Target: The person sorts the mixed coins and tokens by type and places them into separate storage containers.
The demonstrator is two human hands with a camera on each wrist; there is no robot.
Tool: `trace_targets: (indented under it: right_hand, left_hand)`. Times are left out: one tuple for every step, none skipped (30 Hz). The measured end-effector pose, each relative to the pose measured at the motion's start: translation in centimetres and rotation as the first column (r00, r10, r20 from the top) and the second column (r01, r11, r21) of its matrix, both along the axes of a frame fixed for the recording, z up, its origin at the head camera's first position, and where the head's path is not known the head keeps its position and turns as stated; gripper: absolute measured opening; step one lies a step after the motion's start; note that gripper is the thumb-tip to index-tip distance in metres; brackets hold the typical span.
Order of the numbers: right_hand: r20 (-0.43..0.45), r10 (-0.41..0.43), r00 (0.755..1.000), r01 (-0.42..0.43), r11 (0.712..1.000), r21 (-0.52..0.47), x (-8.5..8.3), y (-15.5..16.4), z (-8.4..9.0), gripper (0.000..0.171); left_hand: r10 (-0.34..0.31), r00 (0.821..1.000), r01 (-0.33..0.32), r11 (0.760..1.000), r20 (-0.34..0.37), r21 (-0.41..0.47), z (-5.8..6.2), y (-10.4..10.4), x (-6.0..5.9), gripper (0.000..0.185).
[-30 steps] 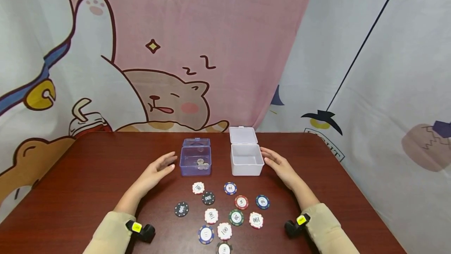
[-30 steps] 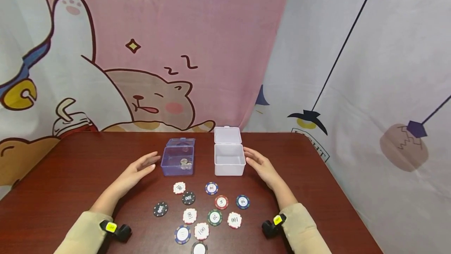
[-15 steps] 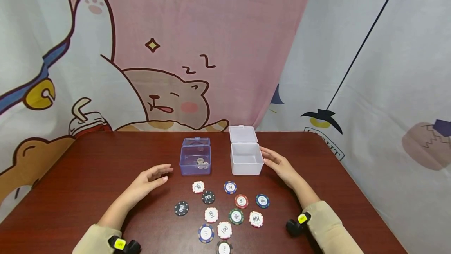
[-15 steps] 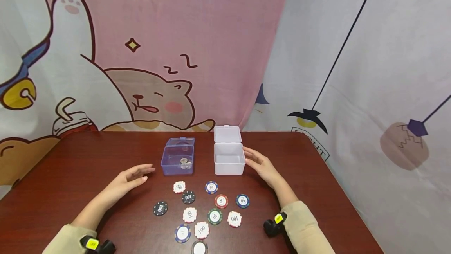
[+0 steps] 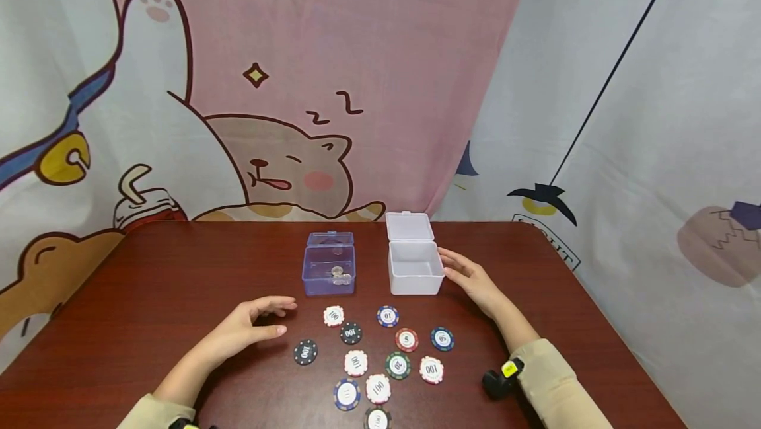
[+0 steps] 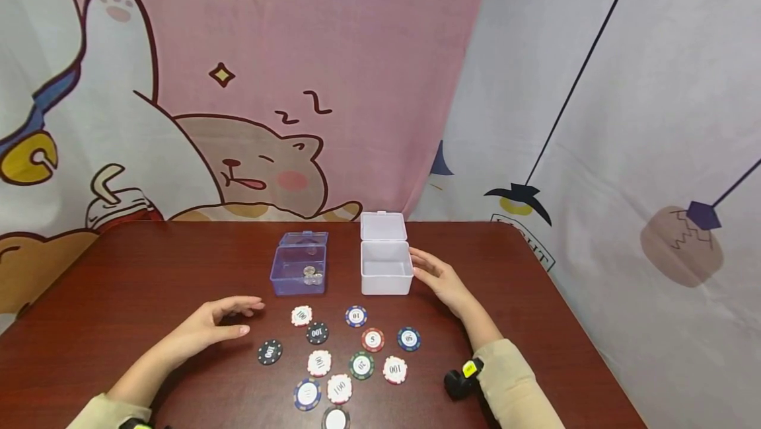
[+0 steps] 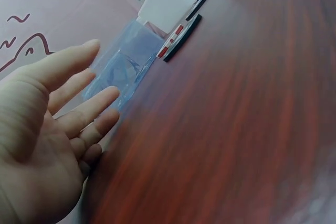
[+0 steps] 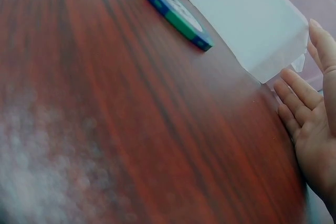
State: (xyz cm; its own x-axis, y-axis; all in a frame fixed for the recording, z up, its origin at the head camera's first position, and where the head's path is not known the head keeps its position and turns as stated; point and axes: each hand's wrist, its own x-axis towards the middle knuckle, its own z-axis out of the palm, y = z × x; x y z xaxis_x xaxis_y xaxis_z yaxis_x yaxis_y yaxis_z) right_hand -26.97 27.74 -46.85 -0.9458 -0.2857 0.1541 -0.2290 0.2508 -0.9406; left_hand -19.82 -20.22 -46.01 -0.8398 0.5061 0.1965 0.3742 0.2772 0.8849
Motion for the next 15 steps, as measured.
trace_targets:
  right_hand:
    - [-0.001, 0.003, 1.000, -0.003, 1.000, 0.001, -0.02, 0.00, 0.01, 0.049]
    - [0.002, 0.002, 1.000, -0.002, 1.000, 0.002, -0.02, 0.00, 0.02, 0.049]
    - [0.004, 0.002, 1.000, -0.002, 1.000, 0.003, -0.01, -0.03, 0.03, 0.049]
    - [0.008, -0.001, 1.000, 0.001, 1.000, 0.004, -0.02, -0.07, 0.05, 0.049]
    - [0.008, -0.003, 1.000, 0.003, 1.000, 0.009, -0.03, -0.09, 0.06, 0.049]
    - [0.013, -0.012, 1.000, 0.012, 1.000, 0.013, 0.00, -0.08, 0.04, 0.050]
    - [0.016, -0.017, 1.000, 0.016, 1.000, 0.013, 0.01, -0.09, 0.05, 0.050]
    - [0.020, -0.020, 1.000, 0.020, 1.000, 0.010, 0.01, -0.08, 0.02, 0.050]
    - [0.022, -0.021, 1.000, 0.020, 1.000, 0.009, 0.01, -0.06, -0.01, 0.050]
    - [0.023, -0.022, 0.999, 0.022, 1.000, 0.007, -0.02, -0.04, -0.05, 0.049]
    - [0.020, -0.018, 1.000, 0.018, 1.000, 0.006, -0.05, 0.01, -0.10, 0.050]
    - [0.022, -0.018, 1.000, 0.017, 1.000, 0.002, -0.05, 0.04, -0.13, 0.050]
    - [0.018, -0.012, 1.000, 0.012, 1.000, -0.002, -0.06, 0.06, -0.13, 0.050]
    - [0.013, -0.007, 1.000, 0.008, 1.000, -0.006, -0.07, 0.08, -0.16, 0.050]
    - [0.009, -0.004, 1.000, 0.004, 1.000, -0.008, -0.08, 0.09, -0.17, 0.050]
  left_hand:
    - [-0.010, 1.000, 0.009, 1.000, -0.008, -0.010, 0.04, 0.09, 0.06, 0.042]
    - [-0.015, 1.000, 0.015, 1.000, -0.012, -0.022, 0.08, 0.18, 0.12, 0.042]
    - [-0.020, 1.000, 0.019, 0.999, -0.018, -0.037, 0.08, 0.25, 0.16, 0.041]
    - [-0.027, 0.999, 0.025, 0.998, -0.030, -0.052, 0.07, 0.30, 0.19, 0.041]
    - [-0.034, 0.999, 0.031, 0.998, -0.038, -0.063, 0.08, 0.36, 0.23, 0.041]
    - [-0.043, 0.998, 0.040, 0.997, -0.044, -0.069, 0.05, 0.41, 0.25, 0.040]
    - [-0.053, 0.997, 0.049, 0.996, -0.051, -0.075, 0.03, 0.47, 0.27, 0.040]
    - [-0.063, 0.996, 0.058, 0.995, -0.060, -0.078, 0.03, 0.54, 0.28, 0.040]
    - [-0.073, 0.995, 0.067, 0.995, -0.066, -0.080, 0.03, 0.59, 0.29, 0.040]
    - [-0.082, 0.994, 0.076, 0.994, -0.068, -0.080, 0.03, 0.66, 0.31, 0.041]
    - [-0.090, 0.993, 0.084, 0.993, -0.072, -0.083, 0.06, 0.73, 0.34, 0.041]
    - [-0.095, 0.993, 0.089, 0.992, -0.076, -0.087, 0.06, 0.79, 0.36, 0.041]
    - [-0.103, 0.991, 0.096, 0.991, -0.081, -0.089, 0.08, 0.87, 0.39, 0.042]
    - [-0.109, 0.990, 0.101, 0.991, -0.088, -0.092, 0.09, 0.93, 0.41, 0.042]
    - [-0.114, 0.989, 0.105, 0.990, -0.092, -0.094, 0.09, 1.00, 0.44, 0.042]
